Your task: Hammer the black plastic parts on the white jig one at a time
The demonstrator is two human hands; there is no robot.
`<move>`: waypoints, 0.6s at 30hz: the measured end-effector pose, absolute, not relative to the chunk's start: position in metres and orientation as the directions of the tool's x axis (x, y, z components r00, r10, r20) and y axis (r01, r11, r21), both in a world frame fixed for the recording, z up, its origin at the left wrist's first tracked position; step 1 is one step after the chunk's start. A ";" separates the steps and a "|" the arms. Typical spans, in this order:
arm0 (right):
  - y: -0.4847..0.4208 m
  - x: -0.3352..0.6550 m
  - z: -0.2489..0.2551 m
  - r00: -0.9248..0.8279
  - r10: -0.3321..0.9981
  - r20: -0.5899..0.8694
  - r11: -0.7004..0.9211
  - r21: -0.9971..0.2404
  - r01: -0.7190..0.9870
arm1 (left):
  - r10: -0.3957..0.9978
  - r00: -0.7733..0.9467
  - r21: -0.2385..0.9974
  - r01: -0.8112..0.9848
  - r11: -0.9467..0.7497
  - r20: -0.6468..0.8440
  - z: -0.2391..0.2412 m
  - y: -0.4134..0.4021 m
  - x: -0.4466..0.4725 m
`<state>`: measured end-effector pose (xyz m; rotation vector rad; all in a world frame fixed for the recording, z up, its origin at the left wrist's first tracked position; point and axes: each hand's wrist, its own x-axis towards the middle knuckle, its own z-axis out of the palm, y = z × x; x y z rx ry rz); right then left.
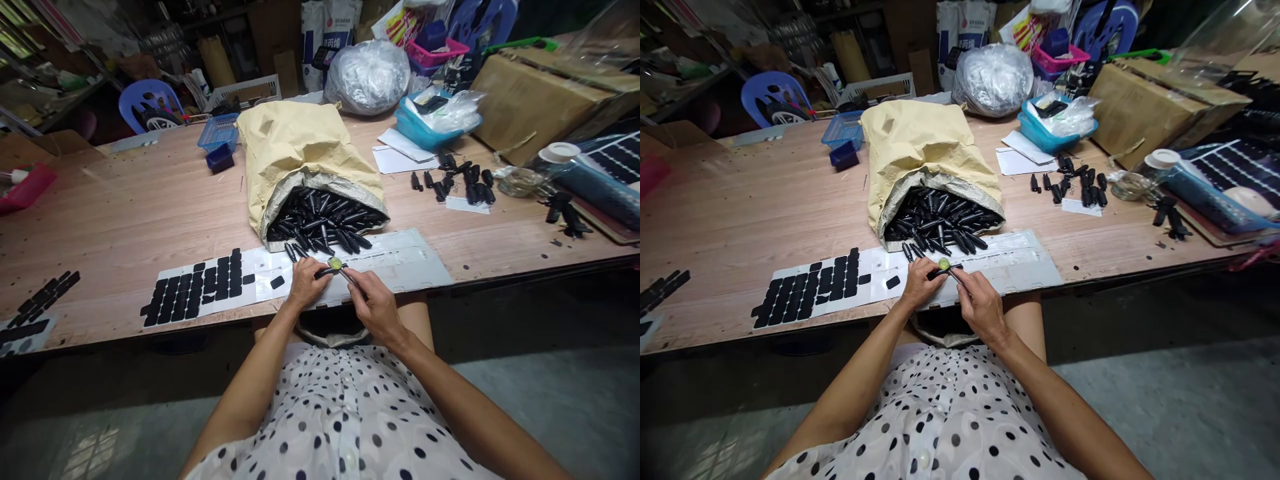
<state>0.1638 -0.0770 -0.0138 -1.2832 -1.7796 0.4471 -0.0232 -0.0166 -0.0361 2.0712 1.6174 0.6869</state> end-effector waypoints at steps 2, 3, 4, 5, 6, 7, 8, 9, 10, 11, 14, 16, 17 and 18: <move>-0.077 0.163 -0.019 -0.109 0.900 0.423 0.397 -0.688 0.608 | 0.973 0.198 0.603 0.765 -0.228 0.117 -0.036 -0.016 -0.023; -0.076 0.163 -0.022 -0.122 0.905 0.407 0.389 -0.678 0.624 | 0.974 0.198 0.603 0.765 -0.225 0.112 -0.036 -0.016 -0.023; -0.076 0.163 -0.025 -0.133 0.912 0.388 0.378 -0.670 0.639 | 0.974 0.198 0.604 0.765 -0.223 0.108 -0.036 -0.016 -0.023; -0.075 0.164 -0.027 -0.140 0.918 0.371 0.367 -0.664 0.652 | 0.974 0.199 0.604 0.765 -0.221 0.104 -0.036 -0.016 -0.023; -0.075 0.164 -0.028 -0.140 0.923 0.359 0.357 -0.660 0.660 | 0.975 0.198 0.606 0.765 -0.219 0.102 -0.036 -0.016 -0.023; -0.074 0.165 -0.028 -0.132 0.925 0.355 0.349 -0.661 0.665 | 0.975 0.196 0.607 0.765 -0.217 0.102 -0.036 -0.016 -0.022; -0.074 0.166 -0.028 -0.118 0.926 0.358 0.341 -0.663 0.666 | 0.976 0.192 0.609 0.764 -0.215 0.103 -0.035 -0.016 -0.022; -0.074 0.167 -0.027 -0.098 0.926 0.364 0.333 -0.666 0.667 | 0.976 0.190 0.611 0.763 -0.213 0.104 -0.035 -0.016 -0.022; -0.074 0.168 -0.026 -0.079 0.926 0.370 0.324 -0.668 0.670 | 0.977 0.188 0.612 0.762 -0.212 0.105 -0.035 -0.015 -0.022; -0.074 0.169 -0.025 -0.065 0.926 0.373 0.316 -0.669 0.673 | 0.976 0.189 0.614 0.760 -0.213 0.105 -0.036 -0.015 -0.022; -0.074 0.170 -0.024 -0.068 0.930 0.361 0.309 -0.669 0.676 | 0.975 0.192 0.614 0.758 -0.218 0.109 -0.037 -0.015 -0.022; -0.072 0.173 -0.022 -0.068 0.924 0.376 0.322 -0.672 0.667 | 0.975 0.193 0.611 0.760 -0.221 0.112 -0.037 -0.015 -0.022; -0.069 0.176 -0.021 -0.053 0.917 0.394 0.327 -0.670 0.666 | 0.975 0.193 0.608 0.762 -0.221 0.113 -0.037 -0.016 -0.022; -0.065 0.181 -0.019 -0.028 0.909 0.416 0.325 -0.664 0.674 | 0.975 0.193 0.604 0.765 -0.222 0.113 -0.037 -0.016 -0.022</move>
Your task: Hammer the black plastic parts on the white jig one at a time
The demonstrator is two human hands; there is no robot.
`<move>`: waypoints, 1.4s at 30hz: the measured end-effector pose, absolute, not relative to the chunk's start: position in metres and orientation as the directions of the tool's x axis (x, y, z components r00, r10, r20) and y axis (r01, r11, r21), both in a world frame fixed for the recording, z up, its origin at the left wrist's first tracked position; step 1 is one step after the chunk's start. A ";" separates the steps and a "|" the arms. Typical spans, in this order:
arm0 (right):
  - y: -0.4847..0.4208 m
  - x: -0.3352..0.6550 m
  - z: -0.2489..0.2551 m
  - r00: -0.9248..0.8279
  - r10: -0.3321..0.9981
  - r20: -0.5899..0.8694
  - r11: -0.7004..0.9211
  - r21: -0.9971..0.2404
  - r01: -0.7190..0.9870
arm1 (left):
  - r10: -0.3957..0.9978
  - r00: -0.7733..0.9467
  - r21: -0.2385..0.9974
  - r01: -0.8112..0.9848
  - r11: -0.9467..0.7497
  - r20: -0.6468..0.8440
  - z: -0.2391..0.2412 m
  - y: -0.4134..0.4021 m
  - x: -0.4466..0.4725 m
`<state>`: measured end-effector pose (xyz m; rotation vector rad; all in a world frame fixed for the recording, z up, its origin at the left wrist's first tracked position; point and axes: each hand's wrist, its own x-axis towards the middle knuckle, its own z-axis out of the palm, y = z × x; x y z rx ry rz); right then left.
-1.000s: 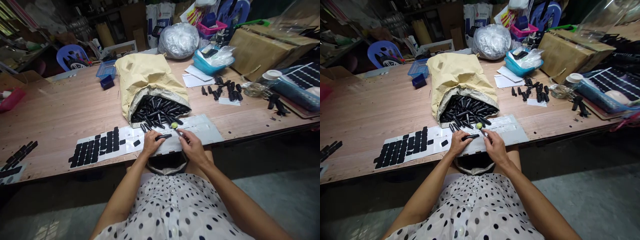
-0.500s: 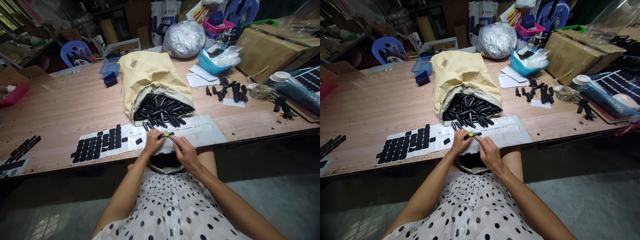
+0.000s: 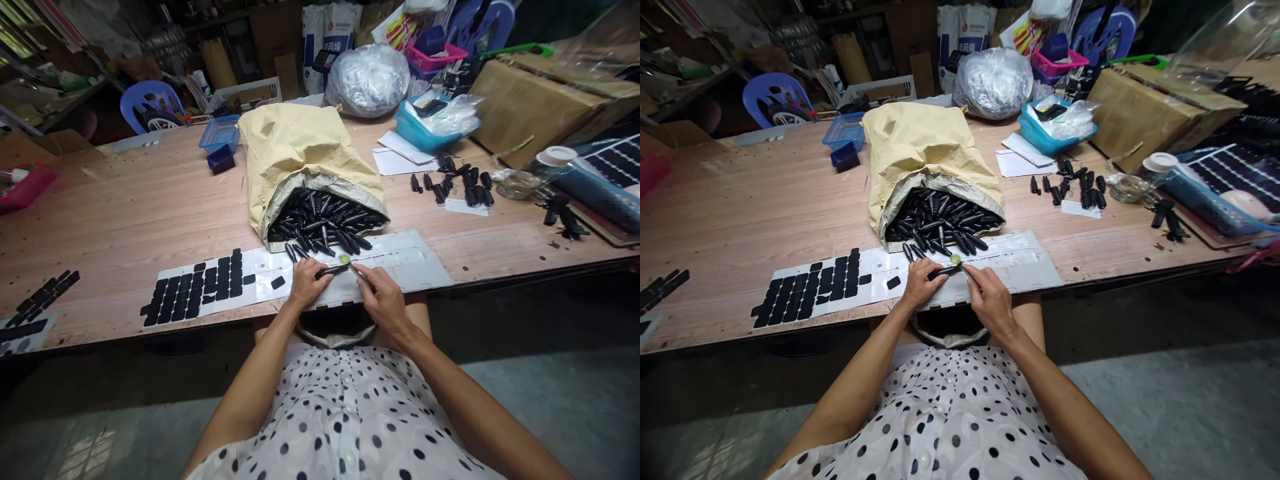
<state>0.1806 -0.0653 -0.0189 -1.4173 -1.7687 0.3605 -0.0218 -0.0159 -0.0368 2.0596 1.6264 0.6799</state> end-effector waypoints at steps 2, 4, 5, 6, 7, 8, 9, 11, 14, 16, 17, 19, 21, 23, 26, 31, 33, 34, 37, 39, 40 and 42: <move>-0.053 0.195 -0.015 0.038 0.893 0.448 0.287 -0.634 0.718 | 0.974 0.196 0.595 0.772 -0.224 0.112 -0.036 -0.016 -0.021; -0.036 0.217 -0.014 0.114 0.885 0.450 0.196 -0.585 0.787 | 0.973 0.201 0.586 0.778 -0.229 0.114 -0.035 -0.017 -0.021; -0.026 0.229 -0.014 0.158 0.883 0.441 0.131 -0.556 0.821 | 0.972 0.205 0.582 0.779 -0.234 0.116 -0.035 -0.017 -0.021; -0.016 0.241 -0.015 0.208 0.880 0.428 0.056 -0.528 0.847 | 0.970 0.211 0.578 0.780 -0.240 0.118 -0.035 -0.017 -0.020; -0.006 0.253 -0.017 0.259 0.874 0.411 -0.020 -0.502 0.865 | 0.968 0.218 0.574 0.780 -0.248 0.122 -0.035 -0.017 -0.020; 0.002 0.263 -0.020 0.302 0.870 0.390 -0.089 -0.478 0.874 | 0.966 0.224 0.570 0.781 -0.256 0.127 -0.036 -0.017 -0.020; 0.010 0.272 -0.024 0.339 0.866 0.367 -0.150 -0.455 0.878 | 0.964 0.230 0.564 0.782 -0.264 0.132 -0.037 -0.017 -0.020; 0.019 0.282 -0.032 0.380 0.863 0.333 -0.229 -0.412 0.882 | 0.960 0.241 0.552 0.786 -0.278 0.141 -0.038 -0.016 -0.021; 0.022 0.284 -0.044 0.366 0.864 0.347 -0.242 -0.352 0.904 | 0.955 0.256 0.543 0.786 -0.294 0.148 -0.037 -0.016 -0.022; 0.021 0.281 -0.049 0.339 0.862 0.377 -0.224 -0.316 0.922 | 0.948 0.274 0.537 0.782 -0.317 0.162 -0.035 -0.017 -0.023; 0.021 0.279 -0.050 0.327 0.862 0.387 -0.217 -0.301 0.929 | 0.941 0.290 0.531 0.777 -0.338 0.174 -0.034 -0.019 -0.024; 0.020 0.276 -0.051 0.311 0.865 0.393 -0.212 -0.277 0.937 | 0.914 0.349 0.513 0.757 -0.405 0.206 -0.031 -0.028 -0.025; 0.021 0.276 -0.051 0.303 0.871 0.388 -0.210 -0.263 0.942 | 0.864 0.441 0.484 0.717 -0.502 0.243 -0.030 -0.041 -0.026; 0.021 0.276 -0.050 0.300 0.875 0.380 -0.210 -0.261 0.942 | 0.802 0.530 0.447 0.668 -0.595 0.276 -0.033 -0.059 -0.026; 0.021 0.276 -0.049 0.306 0.884 0.355 -0.219 -0.265 0.939 | 0.759 0.594 0.394 0.651 -0.648 0.268 -0.042 -0.084 -0.022; 0.021 0.276 -0.049 0.307 0.885 0.350 -0.227 -0.252 0.941 | 0.799 0.540 0.399 0.693 -0.600 0.264 -0.049 -0.098 -0.013; 0.022 0.275 -0.050 0.306 0.874 0.377 -0.223 -0.247 0.943 | 0.856 0.410 0.466 0.719 -0.516 0.315 -0.045 -0.089 -0.015; 0.022 0.275 -0.050 0.307 0.870 0.385 -0.223 -0.247 0.943 | 0.893 0.308 0.509 0.739 -0.442 0.328 -0.041 -0.080 -0.019; 0.023 0.274 -0.051 0.315 0.868 0.384 -0.229 -0.252 0.940 | 0.958 -0.085 0.634 0.765 -0.113 0.274 -0.026 -0.043 -0.037; 0.023 0.273 -0.051 0.315 0.870 0.380 -0.227 -0.259 0.939 | 0.930 -0.316 0.675 0.729 0.112 0.187 -0.017 -0.016 -0.050; 0.024 0.273 -0.050 0.312 0.871 0.379 -0.223 -0.261 0.939 | 0.911 -0.389 0.676 0.709 0.201 0.137 -0.014 -0.004 -0.055; 0.024 0.273 -0.049 0.309 0.876 0.371 -0.218 -0.266 0.939 | 0.890 -0.454 0.648 0.691 0.320 0.045 -0.010 0.014 -0.062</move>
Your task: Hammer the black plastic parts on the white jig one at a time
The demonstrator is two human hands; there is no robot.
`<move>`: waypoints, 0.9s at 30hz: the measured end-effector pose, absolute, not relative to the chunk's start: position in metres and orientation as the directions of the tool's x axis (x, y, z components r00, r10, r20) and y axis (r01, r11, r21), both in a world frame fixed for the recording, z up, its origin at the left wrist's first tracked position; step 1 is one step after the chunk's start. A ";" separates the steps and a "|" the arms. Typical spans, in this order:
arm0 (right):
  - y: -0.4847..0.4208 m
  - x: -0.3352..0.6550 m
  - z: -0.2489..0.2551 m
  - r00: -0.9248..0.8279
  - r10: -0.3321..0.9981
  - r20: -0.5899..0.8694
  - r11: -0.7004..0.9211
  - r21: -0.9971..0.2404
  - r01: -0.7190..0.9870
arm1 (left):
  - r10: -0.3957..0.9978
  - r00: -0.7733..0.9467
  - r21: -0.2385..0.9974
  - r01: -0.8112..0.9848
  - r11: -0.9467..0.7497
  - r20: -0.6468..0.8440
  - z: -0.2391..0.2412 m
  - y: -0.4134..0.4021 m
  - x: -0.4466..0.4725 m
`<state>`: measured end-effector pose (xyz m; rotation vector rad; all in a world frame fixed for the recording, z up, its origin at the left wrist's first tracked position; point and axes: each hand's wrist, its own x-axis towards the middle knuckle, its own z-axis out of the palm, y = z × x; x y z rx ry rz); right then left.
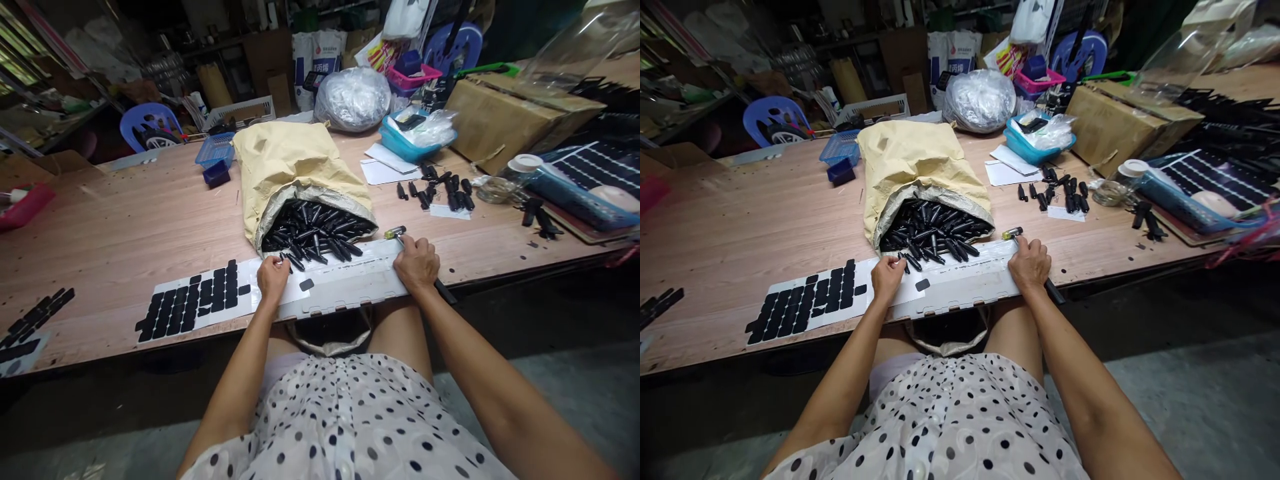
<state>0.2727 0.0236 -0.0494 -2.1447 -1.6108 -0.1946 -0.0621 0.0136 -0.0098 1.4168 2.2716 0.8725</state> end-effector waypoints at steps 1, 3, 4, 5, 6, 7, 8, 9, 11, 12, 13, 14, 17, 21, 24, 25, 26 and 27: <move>0.024 0.272 -0.049 0.309 0.879 0.363 -0.219 -0.268 0.938 | 0.888 -0.460 0.626 0.695 0.353 0.011 -0.009 0.019 -0.064; 0.023 0.272 -0.047 0.313 0.887 0.340 -0.225 -0.273 0.935 | 0.888 -0.459 0.586 0.711 0.389 -0.033 -0.007 0.024 -0.067; 0.023 0.271 -0.046 0.315 0.890 0.331 -0.228 -0.275 0.934 | 0.886 -0.462 0.572 0.715 0.402 -0.045 -0.006 0.024 -0.069; 0.023 0.271 -0.045 0.317 0.891 0.325 -0.231 -0.276 0.933 | 0.884 -0.465 0.564 0.717 0.409 -0.050 -0.005 0.022 -0.070; 0.023 0.270 -0.045 0.318 0.891 0.323 -0.233 -0.275 0.933 | 0.887 -0.460 0.564 0.720 0.403 -0.046 -0.004 0.019 -0.071; 0.023 0.270 -0.044 0.320 0.890 0.323 -0.237 -0.272 0.933 | 0.897 -0.442 0.573 0.728 0.378 -0.030 -0.004 0.015 -0.072; 0.023 0.269 -0.044 0.323 0.889 0.325 -0.241 -0.269 0.933 | 0.915 -0.403 0.588 0.740 0.327 -0.002 -0.003 0.010 -0.072; 0.023 0.269 -0.044 0.325 0.887 0.328 -0.244 -0.265 0.933 | 0.940 -0.338 0.605 0.757 0.248 0.037 -0.003 0.004 -0.070; 0.023 0.268 -0.044 0.328 0.883 0.336 -0.248 -0.260 0.933 | 0.982 -0.150 0.618 0.785 0.045 0.118 -0.005 -0.007 -0.062; 0.023 0.268 -0.044 0.329 0.881 0.339 -0.249 -0.259 0.933 | 0.988 -0.049 0.613 0.788 -0.051 0.146 -0.007 -0.013 -0.056; 0.023 0.267 -0.044 0.330 0.880 0.340 -0.250 -0.258 0.933 | 0.986 0.039 0.604 0.787 -0.129 0.160 -0.009 -0.017 -0.050; 0.023 0.267 -0.044 0.332 0.880 0.340 -0.253 -0.257 0.933 | 0.981 0.109 0.594 0.783 -0.186 0.164 -0.012 -0.020 -0.043; 0.023 0.267 -0.046 0.332 0.878 0.344 -0.253 -0.255 0.933 | 0.969 0.201 0.589 0.769 -0.248 0.145 -0.022 -0.024 -0.028; 0.024 0.271 -0.046 0.317 0.882 0.349 -0.229 -0.270 0.935 | 0.968 0.208 0.600 0.760 -0.252 0.144 -0.031 -0.019 -0.026; 0.023 0.275 -0.043 0.328 0.891 0.312 -0.230 -0.313 0.921 | 0.971 0.202 0.609 0.756 -0.239 0.129 -0.033 -0.017 -0.028; 0.021 0.276 -0.040 0.339 0.888 0.310 -0.228 -0.344 0.911 | 0.973 0.198 0.616 0.754 -0.228 0.118 -0.033 -0.016 -0.028; 0.018 0.275 -0.038 0.352 0.881 0.316 -0.220 -0.385 0.896 | 0.975 0.193 0.623 0.751 -0.217 0.106 -0.032 -0.016 -0.028; 0.013 0.273 -0.035 0.362 0.873 0.326 -0.201 -0.436 0.877 | 0.978 0.189 0.631 0.749 -0.205 0.093 -0.031 -0.016 -0.027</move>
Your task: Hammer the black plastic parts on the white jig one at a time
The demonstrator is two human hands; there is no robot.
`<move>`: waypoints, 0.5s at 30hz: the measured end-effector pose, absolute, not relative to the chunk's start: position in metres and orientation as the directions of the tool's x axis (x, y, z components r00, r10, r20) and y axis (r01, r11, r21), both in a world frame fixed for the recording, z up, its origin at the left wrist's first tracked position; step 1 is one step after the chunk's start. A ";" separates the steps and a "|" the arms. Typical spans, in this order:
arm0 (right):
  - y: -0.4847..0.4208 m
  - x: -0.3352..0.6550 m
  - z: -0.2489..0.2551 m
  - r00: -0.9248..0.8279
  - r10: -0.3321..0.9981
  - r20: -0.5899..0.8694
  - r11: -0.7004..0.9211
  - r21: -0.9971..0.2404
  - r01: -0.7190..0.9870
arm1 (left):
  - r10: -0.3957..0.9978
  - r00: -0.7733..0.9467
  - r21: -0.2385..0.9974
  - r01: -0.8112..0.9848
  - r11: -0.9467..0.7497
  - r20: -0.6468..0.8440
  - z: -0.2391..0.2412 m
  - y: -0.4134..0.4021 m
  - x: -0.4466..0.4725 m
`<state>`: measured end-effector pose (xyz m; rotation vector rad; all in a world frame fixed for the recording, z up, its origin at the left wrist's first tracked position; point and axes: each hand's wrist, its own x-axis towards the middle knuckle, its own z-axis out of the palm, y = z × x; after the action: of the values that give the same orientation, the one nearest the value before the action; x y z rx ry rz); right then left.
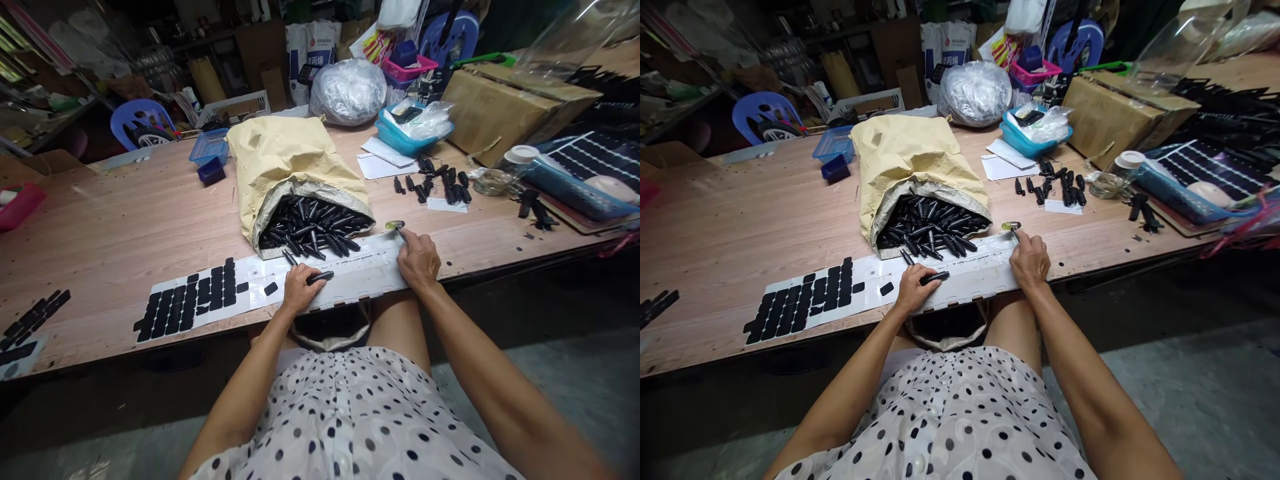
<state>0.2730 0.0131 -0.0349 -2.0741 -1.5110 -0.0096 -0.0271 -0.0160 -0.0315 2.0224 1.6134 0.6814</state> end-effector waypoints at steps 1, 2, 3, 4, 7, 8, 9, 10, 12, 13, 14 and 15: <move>0.007 0.269 -0.032 0.364 0.870 0.333 -0.168 -0.494 0.853 | 0.980 0.183 0.637 0.747 -0.191 0.080 -0.031 -0.016 -0.026; 0.000 0.263 -0.028 0.353 0.875 0.331 -0.121 -0.556 0.822 | 0.982 0.175 0.641 0.747 -0.176 0.067 -0.030 -0.016 -0.025; -0.008 0.256 -0.025 0.326 0.890 0.318 -0.065 -0.620 0.782 | 0.985 0.164 0.645 0.747 -0.159 0.053 -0.029 -0.016 -0.023; -0.016 0.247 -0.021 0.281 0.912 0.299 -0.003 -0.681 0.732 | 0.987 0.153 0.649 0.747 -0.141 0.039 -0.028 -0.016 -0.022; -0.038 0.216 -0.012 0.105 0.959 0.263 0.157 -0.803 0.574 | 0.993 0.119 0.670 0.737 -0.089 0.001 -0.027 -0.016 -0.017; -0.044 0.207 -0.009 0.054 0.963 0.263 0.194 -0.820 0.539 | 0.994 0.110 0.678 0.731 -0.075 -0.010 -0.026 -0.016 -0.016; -0.049 0.199 -0.006 0.010 0.964 0.265 0.222 -0.828 0.515 | 0.994 0.103 0.686 0.725 -0.063 -0.018 -0.026 -0.016 -0.015; -0.053 0.192 -0.004 -0.026 0.964 0.265 0.242 -0.832 0.500 | 0.995 0.097 0.692 0.720 -0.052 -0.026 -0.025 -0.016 -0.013; -0.059 0.183 0.000 -0.074 0.962 0.263 0.265 -0.833 0.485 | 0.995 0.085 0.699 0.714 -0.030 -0.044 -0.023 -0.016 -0.011; -0.061 0.180 0.000 -0.086 0.960 0.265 0.273 -0.830 0.486 | 0.996 0.077 0.700 0.714 -0.018 -0.054 -0.022 -0.016 -0.010; -0.062 0.178 0.000 -0.091 0.958 0.271 0.280 -0.825 0.491 | 0.996 0.069 0.699 0.715 -0.005 -0.063 -0.020 -0.016 -0.008; -0.064 0.176 -0.001 -0.093 0.956 0.278 0.286 -0.816 0.502 | 0.996 0.060 0.698 0.716 0.007 -0.072 -0.019 -0.016 -0.007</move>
<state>0.1756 -0.0637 -0.0009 -1.3342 -1.7248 0.6889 -0.0073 -0.0156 -0.0187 1.7658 1.7117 0.6225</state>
